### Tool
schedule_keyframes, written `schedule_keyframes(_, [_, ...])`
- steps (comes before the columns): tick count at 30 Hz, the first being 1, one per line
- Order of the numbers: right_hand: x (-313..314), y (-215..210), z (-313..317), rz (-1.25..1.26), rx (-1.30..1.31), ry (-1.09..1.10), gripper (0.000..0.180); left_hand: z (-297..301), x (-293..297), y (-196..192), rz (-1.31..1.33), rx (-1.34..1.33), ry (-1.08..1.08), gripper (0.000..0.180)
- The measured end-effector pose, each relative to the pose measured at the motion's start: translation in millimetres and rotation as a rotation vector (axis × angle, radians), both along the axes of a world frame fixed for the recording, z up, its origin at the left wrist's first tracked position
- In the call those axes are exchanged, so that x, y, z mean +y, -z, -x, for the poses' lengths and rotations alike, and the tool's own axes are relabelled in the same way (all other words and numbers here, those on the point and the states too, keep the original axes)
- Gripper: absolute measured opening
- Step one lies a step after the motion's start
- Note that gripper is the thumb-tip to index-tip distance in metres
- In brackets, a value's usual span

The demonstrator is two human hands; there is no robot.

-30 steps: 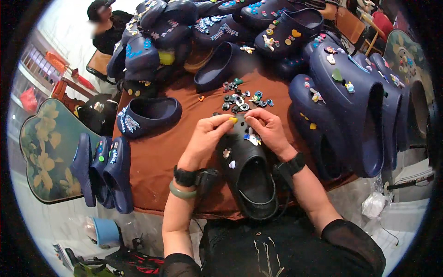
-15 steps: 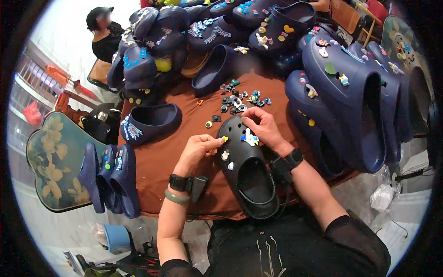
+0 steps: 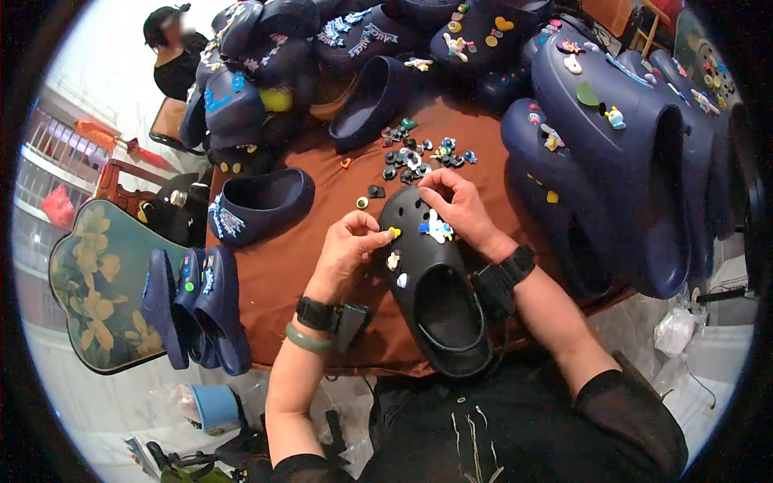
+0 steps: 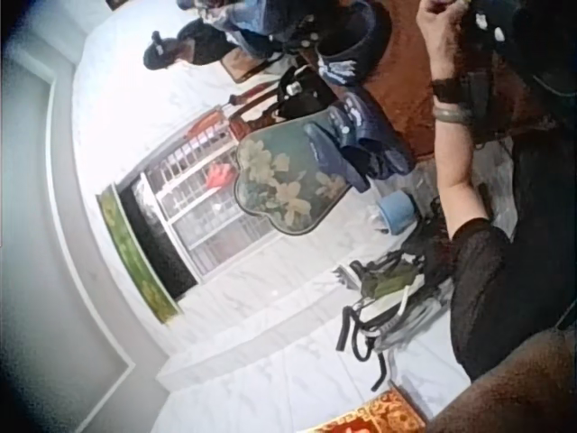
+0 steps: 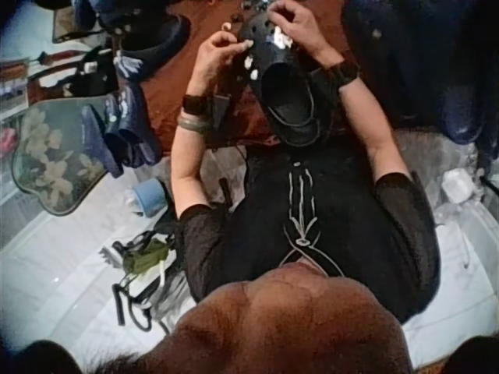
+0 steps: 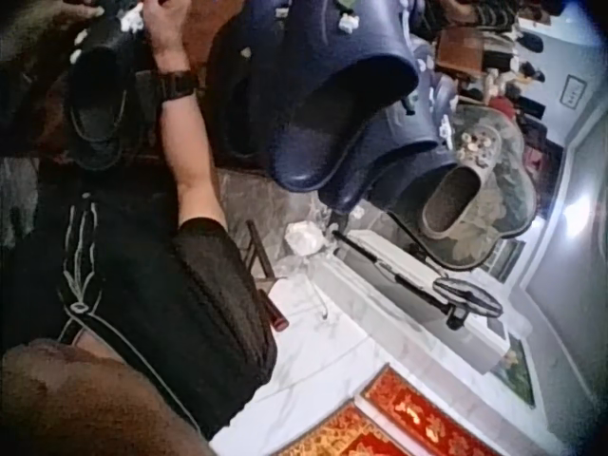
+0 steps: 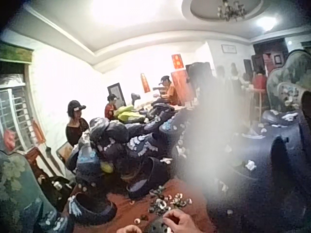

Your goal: The person is manually inserting small decorative charms into the ventilation holes of foam clogs.

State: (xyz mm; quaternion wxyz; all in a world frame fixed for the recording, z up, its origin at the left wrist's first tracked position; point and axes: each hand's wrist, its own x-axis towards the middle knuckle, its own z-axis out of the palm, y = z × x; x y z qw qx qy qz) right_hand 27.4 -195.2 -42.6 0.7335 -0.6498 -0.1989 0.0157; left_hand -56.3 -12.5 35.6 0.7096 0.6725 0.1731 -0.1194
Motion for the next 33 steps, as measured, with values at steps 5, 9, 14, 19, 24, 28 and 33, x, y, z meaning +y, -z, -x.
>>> schedule_keyframes(5, [1.6,0.7,-0.5,0.032,-0.021,0.031,0.012,-3.4,4.5,3.3,-0.147,-0.083,0.115,0.009])
schedule_keyframes(9, [-0.8,2.3,-4.9,0.038,-0.037,0.046,0.011,-2.7,11.9,9.6,-0.294,-0.186,0.237,0.021])
schedule_keyframes(14, [-4.1,2.3,-9.7,-0.107,0.133,0.045,0.011,-3.0,15.3,14.1,-0.179,-0.056,0.125,0.017])
schedule_keyframes(19, [-1.6,6.5,-9.0,0.061,0.023,0.097,0.011,-11.6,19.7,11.2,-0.155,0.035,0.135,0.013])
schedule_keyframes(24, [-5.9,1.0,-10.2,-0.04,0.059,0.099,0.009,-19.3,19.2,14.9,-0.257,0.068,0.186,0.023])
schedule_keyframes(28, [-17.7,1.0,-24.8,-0.075,-0.061,0.349,0.007,-25.3,24.0,25.6,-0.143,-0.011,0.183,0.027])
schedule_keyframes(33, [-34.6,7.4,-39.5,0.149,-0.125,0.504,0.009,-26.0,23.4,36.3,-0.378,-0.201,0.332,0.023])
